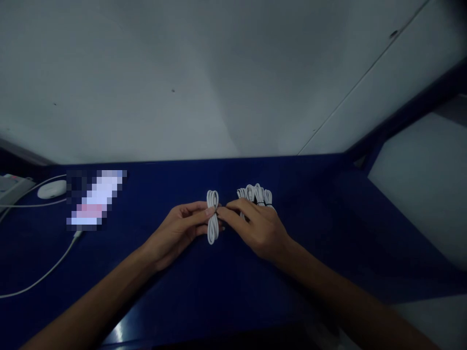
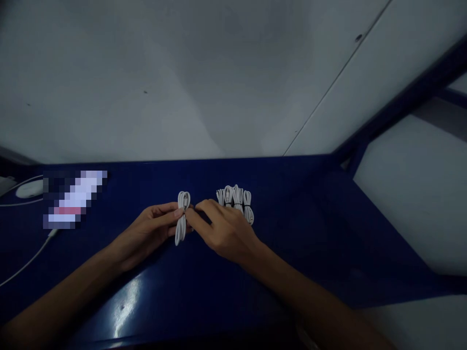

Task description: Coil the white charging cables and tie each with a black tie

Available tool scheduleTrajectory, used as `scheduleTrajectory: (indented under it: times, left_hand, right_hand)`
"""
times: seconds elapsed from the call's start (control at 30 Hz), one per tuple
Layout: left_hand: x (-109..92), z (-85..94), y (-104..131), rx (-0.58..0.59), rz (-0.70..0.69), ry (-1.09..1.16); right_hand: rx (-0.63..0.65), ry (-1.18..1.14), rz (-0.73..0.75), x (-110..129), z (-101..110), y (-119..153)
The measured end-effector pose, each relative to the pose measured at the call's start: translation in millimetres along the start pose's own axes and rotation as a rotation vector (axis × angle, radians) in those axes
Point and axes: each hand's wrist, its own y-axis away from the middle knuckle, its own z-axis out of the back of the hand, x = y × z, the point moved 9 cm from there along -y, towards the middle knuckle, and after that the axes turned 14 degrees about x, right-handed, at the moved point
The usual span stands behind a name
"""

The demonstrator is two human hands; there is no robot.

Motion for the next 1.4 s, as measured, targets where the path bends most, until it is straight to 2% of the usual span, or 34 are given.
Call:
scheduleTrajectory:
  times: [0.13,0.2,0.27,0.37,0.47,0.53,0.57,0.63,0.77,0.87,0.93,1.03,1.13,1.4]
  left_hand:
    - [0,0.3,0,-0.02,0.004,-0.074]
    - [-3,2.8,1,-0.069,-0.033,-0.155]
    - [-10,4.0,4,-0.123,-0.097,-0.261]
    - [-26,-1.6,12,-0.175,-0.26,-0.439]
    - [-45,-16.6,24,-0.208,-0.467,-0.705]
    - [-51,-22.7,28,-0.232,-0.525,-0.807]
    - [-51,-23.0,29,-0.241,-0.528,-0.815]
    - [-51,-18.5,28,-0.259,-0.51,-0.755]
    - [-43,0.6,21,-0.302,-0.382,-0.546]
    - [-36,9.1,16,-0.293,-0.3,-0.429]
    - [-28,8.8,11,-0.241,-0.236,-0.341]
    - [-17,3.6,6,-0.168,-0.145,-0.2]
    - [-11,-0.5,4,-0.13,-0.093,-0.109]
    - [1,-1.8,1,-0.004,-0.006,-0.046]
  right_hand:
    - [0.012,-0.102,-0.022,-2,5,-4]
    - [0.005,-0.309,-0.098,-9,8,-6]
    - [0.006,-0.611,-0.225,-22,4,-5]
    - [0.094,-1.152,-0.446,-36,-22,1]
    - [0.257,-1.722,-0.599,-27,-54,9]
    - [0.324,-1.931,-0.647,-19,-64,12]
    - [0.324,-1.946,-0.652,-18,-65,13]
    - [0.267,-1.799,-0.63,-23,-58,12]
    - [0.03,-1.106,-0.479,-35,-18,5]
    - [-0.104,-0.58,-0.254,-20,12,0]
    - [-0.114,-0.361,-0.142,-9,15,-1]
    - [-0.123,-0.157,-0.058,-1,12,0]
    - [-0.193,-0.007,0.015,6,15,4]
    - [-0.203,0.086,0.066,12,21,4]
